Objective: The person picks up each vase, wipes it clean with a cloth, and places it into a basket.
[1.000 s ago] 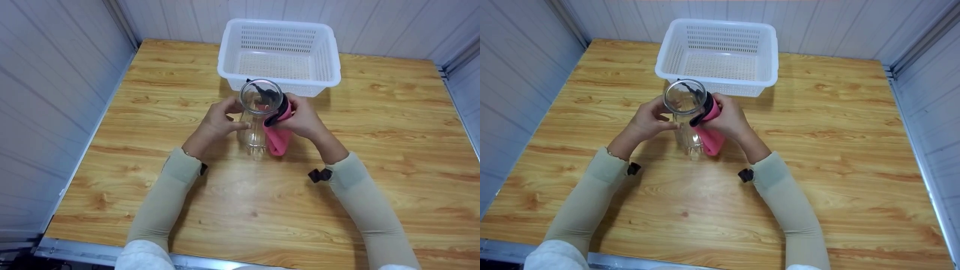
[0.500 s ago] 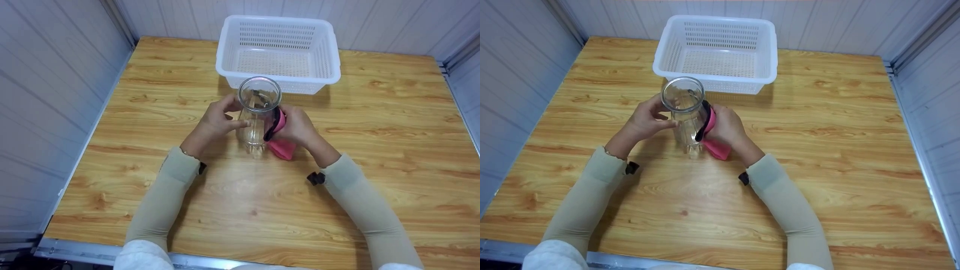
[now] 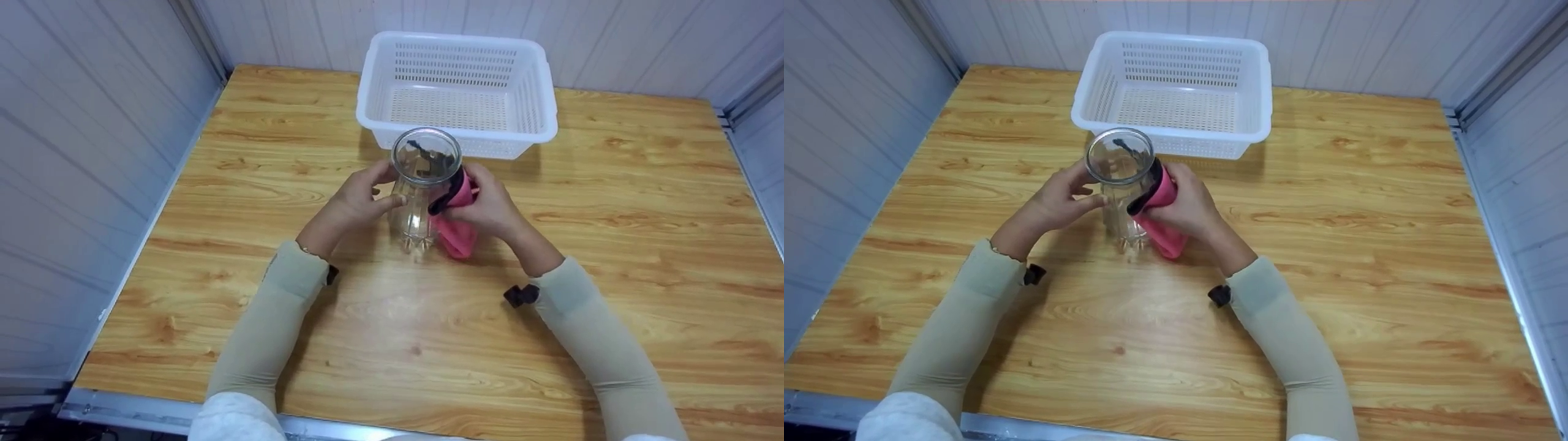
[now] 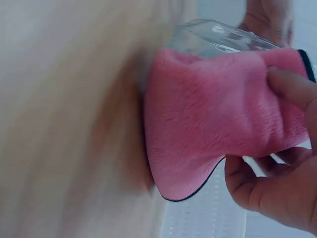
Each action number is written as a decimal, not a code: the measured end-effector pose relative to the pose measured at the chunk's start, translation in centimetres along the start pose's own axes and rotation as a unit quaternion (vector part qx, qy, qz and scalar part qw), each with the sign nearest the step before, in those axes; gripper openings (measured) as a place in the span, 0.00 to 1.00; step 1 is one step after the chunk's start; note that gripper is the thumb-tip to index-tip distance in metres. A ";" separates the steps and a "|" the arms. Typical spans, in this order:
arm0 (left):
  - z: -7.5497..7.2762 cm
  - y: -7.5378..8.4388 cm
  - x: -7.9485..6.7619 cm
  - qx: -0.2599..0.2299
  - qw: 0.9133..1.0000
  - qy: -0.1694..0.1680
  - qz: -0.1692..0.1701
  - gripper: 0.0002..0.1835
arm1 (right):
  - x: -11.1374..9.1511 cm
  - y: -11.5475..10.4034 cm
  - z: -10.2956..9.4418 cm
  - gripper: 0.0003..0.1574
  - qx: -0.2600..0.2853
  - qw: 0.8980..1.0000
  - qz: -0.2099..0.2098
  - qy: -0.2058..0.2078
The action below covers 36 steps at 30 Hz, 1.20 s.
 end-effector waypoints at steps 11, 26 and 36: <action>0.5 0.0 0.4 0.004 1.000 -0.016 0.026 0.33 | 1.0 -1.3 -1.0 0.43 0.080 0.996 -0.030 -0.001; 0.6 -0.3 0.3 -0.007 1.000 -0.012 0.027 0.33 | 0.8 1.2 1.2 0.56 -0.091 0.995 -0.011 -0.048; 0.7 -0.2 0.2 -0.003 1.000 -0.011 0.023 0.32 | 0.7 0.9 0.9 0.52 -0.073 0.996 -0.014 -0.041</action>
Point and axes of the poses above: each hand's wrist, its own x-axis towards the middle knuckle, its own z-axis out of the palm, y = z × x, the point moved 3 cm from there along x, towards the middle knuckle, and after that the axes turned 8 degrees about -x, right-handed, at the moved point
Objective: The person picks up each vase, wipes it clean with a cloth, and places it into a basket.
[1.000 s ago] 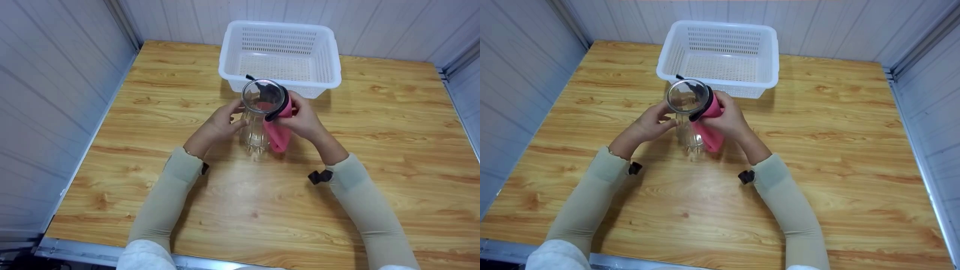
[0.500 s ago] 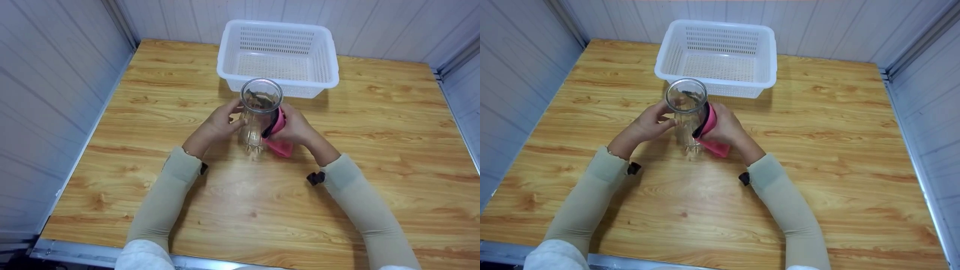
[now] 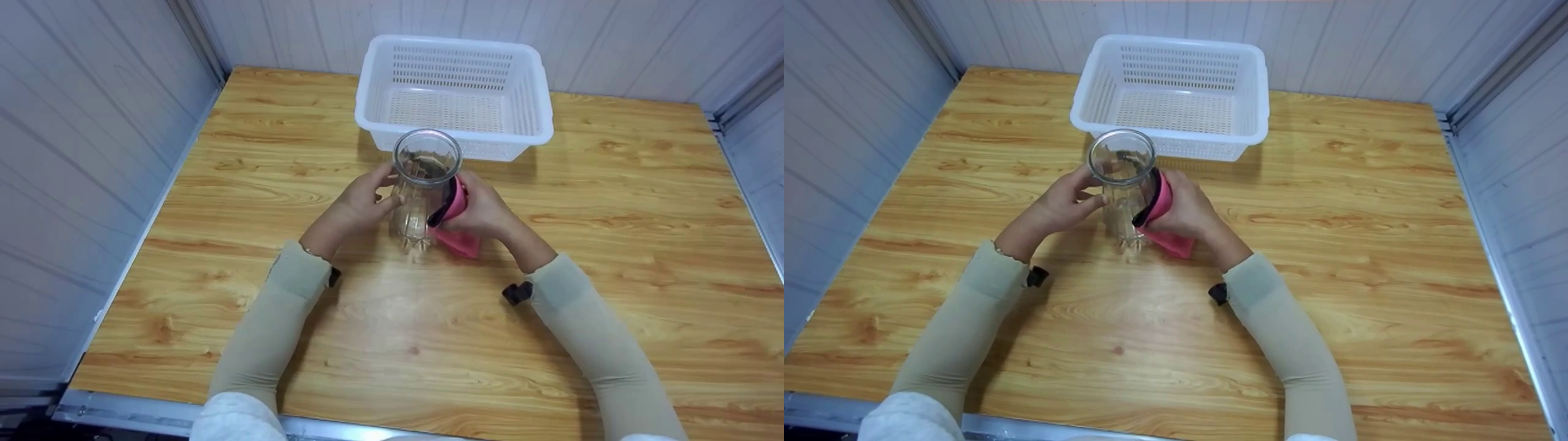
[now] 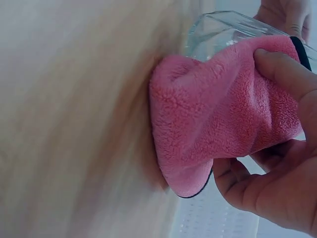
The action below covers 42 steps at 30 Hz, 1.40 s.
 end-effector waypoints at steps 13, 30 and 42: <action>0.2 -0.1 -0.1 -0.001 1.000 -0.007 0.003 0.33 | 0.0 -2.5 -3.0 0.41 0.124 0.990 -0.006 0.059; 0.1 -0.1 -0.1 -0.010 1.000 -0.005 0.004 0.32 | -0.1 -0.3 0.4 0.54 -0.017 1.000 0.017 0.009; 0.1 -0.1 -0.1 -0.006 1.000 -0.008 -0.004 0.33 | -0.2 0.7 0.7 0.58 -0.026 1.000 0.017 -0.005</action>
Point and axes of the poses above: each hand's wrist, its own x-axis towards the middle knuckle, its own z-axis out of the palm, y = z × x, the point moved 3 cm from there along x, towards the middle knuckle, and after that the axes turned 8 degrees about -x, right-handed, at the moved point
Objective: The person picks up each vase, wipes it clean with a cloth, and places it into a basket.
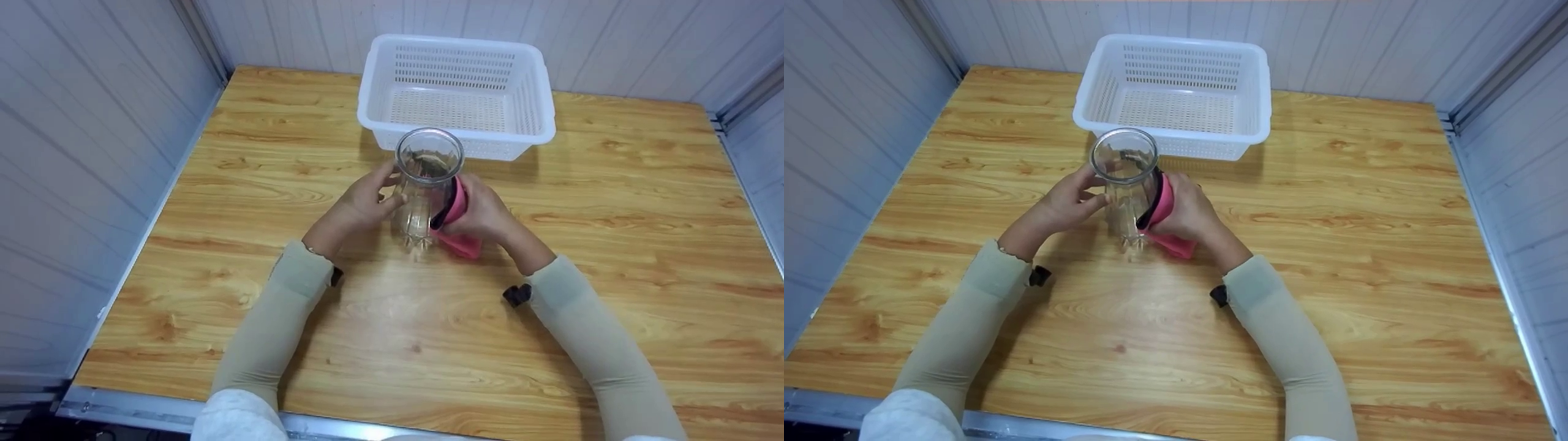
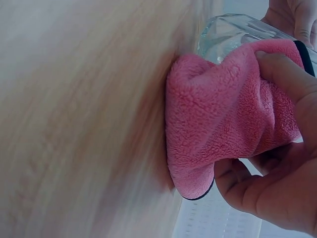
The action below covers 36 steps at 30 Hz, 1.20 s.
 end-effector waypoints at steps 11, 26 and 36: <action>0.0 0.3 -0.2 -0.001 0.998 0.043 0.051 0.36 | -0.2 -0.2 -1.1 0.49 0.067 0.998 -0.005 0.009; -0.1 0.6 -0.2 -0.004 0.998 0.060 0.002 0.37 | 0.2 -2.8 -4.1 0.39 0.133 0.990 -0.037 0.023; -0.4 0.6 0.0 -0.011 1.000 0.023 -0.005 0.38 | 0.8 -3.1 -4.7 0.38 0.124 0.991 -0.051 0.019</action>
Point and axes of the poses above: each hand's wrist, its own x-axis towards the middle knuckle, its own z-axis out of the palm, y = z × x, the point moved 3 cm from there along x, towards the middle knuckle, and after that the axes turned 8 degrees about -x, right-handed, at the moved point
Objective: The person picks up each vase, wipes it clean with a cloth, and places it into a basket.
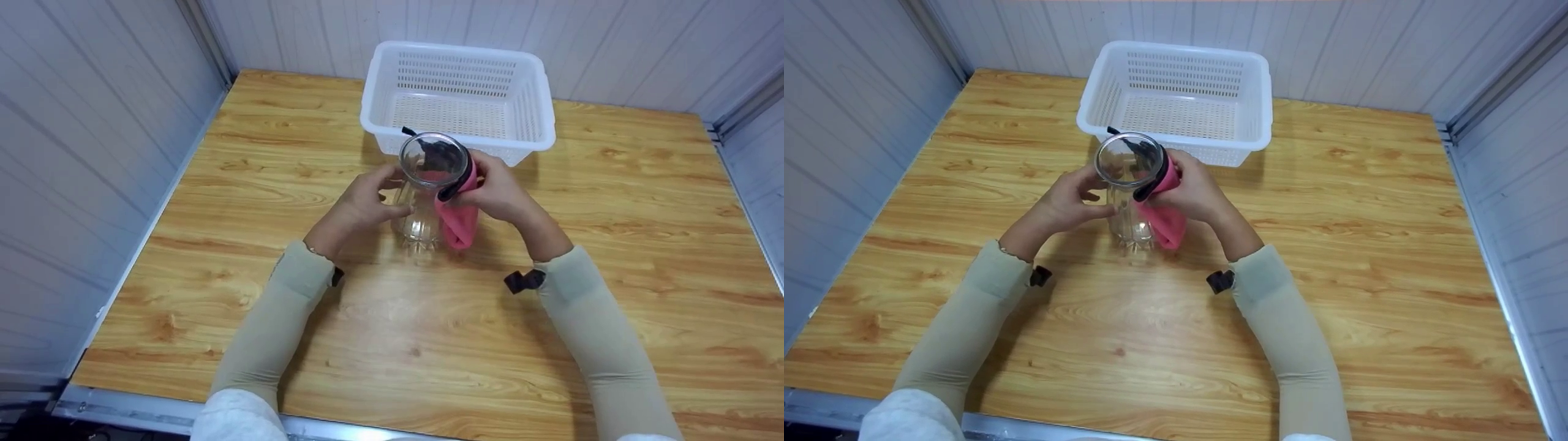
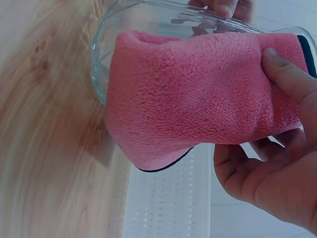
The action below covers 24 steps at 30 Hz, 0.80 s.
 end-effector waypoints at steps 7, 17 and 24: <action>0.0 -0.1 0.3 -0.013 1.000 -0.011 0.009 0.38 | 0.3 0.3 0.2 0.41 -0.017 0.999 0.014 -0.033; 0.1 -0.4 0.4 0.009 0.999 -0.029 0.018 0.37 | 0.4 2.3 1.9 0.51 -0.060 0.995 0.016 -0.080; 0.3 -0.4 0.3 0.032 0.999 -0.021 0.015 0.35 | 0.0 3.5 2.8 0.55 -0.078 0.995 0.002 -0.066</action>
Point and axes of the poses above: each hand's wrist, its own x-axis towards the middle knuckle, its own z-axis out of the palm, y = z × x, the point moved 3 cm from there along x, towards the middle knuckle, and after that the axes turned 8 degrees about -x, right-handed, at the moved point
